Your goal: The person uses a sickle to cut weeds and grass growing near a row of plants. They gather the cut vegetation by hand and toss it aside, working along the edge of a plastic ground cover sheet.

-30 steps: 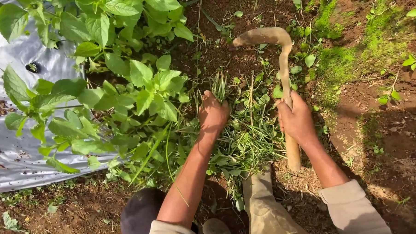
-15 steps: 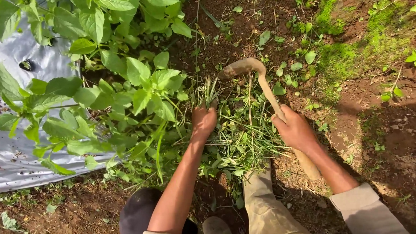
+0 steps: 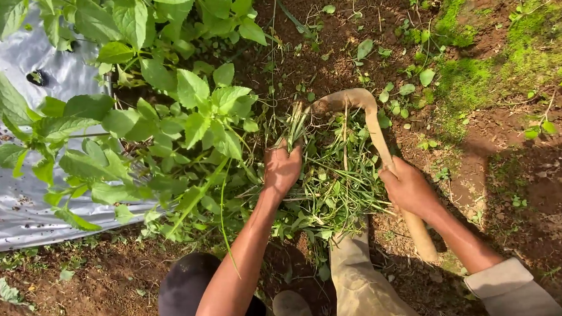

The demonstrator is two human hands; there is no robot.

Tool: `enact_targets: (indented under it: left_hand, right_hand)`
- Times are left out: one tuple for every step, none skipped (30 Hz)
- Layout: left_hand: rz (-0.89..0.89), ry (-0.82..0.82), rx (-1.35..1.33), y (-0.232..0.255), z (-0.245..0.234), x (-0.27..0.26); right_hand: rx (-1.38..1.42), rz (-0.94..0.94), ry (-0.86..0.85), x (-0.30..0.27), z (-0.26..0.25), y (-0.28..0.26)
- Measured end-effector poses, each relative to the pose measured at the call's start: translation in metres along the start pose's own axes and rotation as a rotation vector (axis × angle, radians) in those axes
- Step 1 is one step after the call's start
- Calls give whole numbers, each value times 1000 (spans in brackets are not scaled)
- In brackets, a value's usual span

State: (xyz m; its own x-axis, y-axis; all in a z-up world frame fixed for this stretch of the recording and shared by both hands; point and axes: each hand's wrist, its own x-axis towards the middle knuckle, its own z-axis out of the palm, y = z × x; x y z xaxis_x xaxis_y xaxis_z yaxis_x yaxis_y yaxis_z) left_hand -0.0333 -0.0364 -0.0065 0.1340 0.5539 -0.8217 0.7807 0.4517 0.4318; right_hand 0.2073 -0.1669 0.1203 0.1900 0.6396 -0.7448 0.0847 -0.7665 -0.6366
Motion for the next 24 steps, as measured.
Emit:
enact_targets:
  left_hand:
    - [-8, -2, 0, 8, -5, -19]
    - [53, -65, -3, 16, -11, -39]
    - [134, -117, -6, 31, -20, -51]
    - [146, -107, -5, 40, -30, -53]
    - [70, -80, 0, 41, -35, -61]
    - [-5, -52, 5, 42, -41, -68]
    - [-4, -54, 3, 9, -24, -37]
    - [-19, -82, 8, -23, -7, -7]
    - [-33, -105, 15, -54, 7, 26]
    - [-29, -103, 14, -51, 5, 20]
    - [-51, -146, -158, -50, 1, 15]
    - [-73, -189, -330, -49, -1, 10]
    - [-75, -194, -325, -42, -5, 0]
    - [-113, -263, -582, -36, -8, -10]
    - [-147, -326, -848, -29, -10, -20]
    - [-147, -327, -852, -9, -14, -34]
    - [51, -154, -251, 13, -19, -47]
    - [242, 26, 350, 34, -22, -60]
    - [242, 14, 354, 67, -33, -85]
    - [193, -16, 291, 100, -44, -110]
    - [144, -44, 229, 133, -56, -135]
    - [145, -53, 235, 136, -48, -138]
    - [143, -106, 351, 141, -42, -139]
    - [140, -158, 468, 146, -37, -141]
  right_hand:
    - [1, 6, -5, 1, -1, -6]
    - [46, -92, 85, 0, -2, -12]
    - [92, -209, 184, 7, -6, -24]
    - [93, -224, 188, 15, -7, -37]
    - [197, -319, 284, 17, -6, -45]
    - [302, -413, 380, 20, -4, -52]
    - [299, -413, 381, 18, 5, -46]
    - [369, -347, 384, 16, 14, -41]
    - [440, -285, 385, 16, 22, -37]
    - [439, -290, 385, 9, 18, -10]
    - [218, -53, 157, 3, 17, 17]
    - [-4, 185, -68, -3, 14, 44]
    - [1, 190, -65, -13, 11, 41]
    - [-134, 182, -62, -24, 8, 39]
    - [-278, 167, -61, -32, 3, 35]
    - [-282, 167, -61, -39, 0, 33]
    - [-241, 93, -9, -47, -2, 30]
    - [-200, 19, 44, -54, -4, 29]
    - [-196, 30, 48, -48, -8, 40]
    - [-104, -28, 121, -43, -13, 52]
    - [-12, -89, 196, -36, -17, 64]
    - [-8, -81, 201, -40, -19, 56]
    - [57, -113, 259, -40, -23, 45]
    - [123, -145, 317, -41, -26, 34]
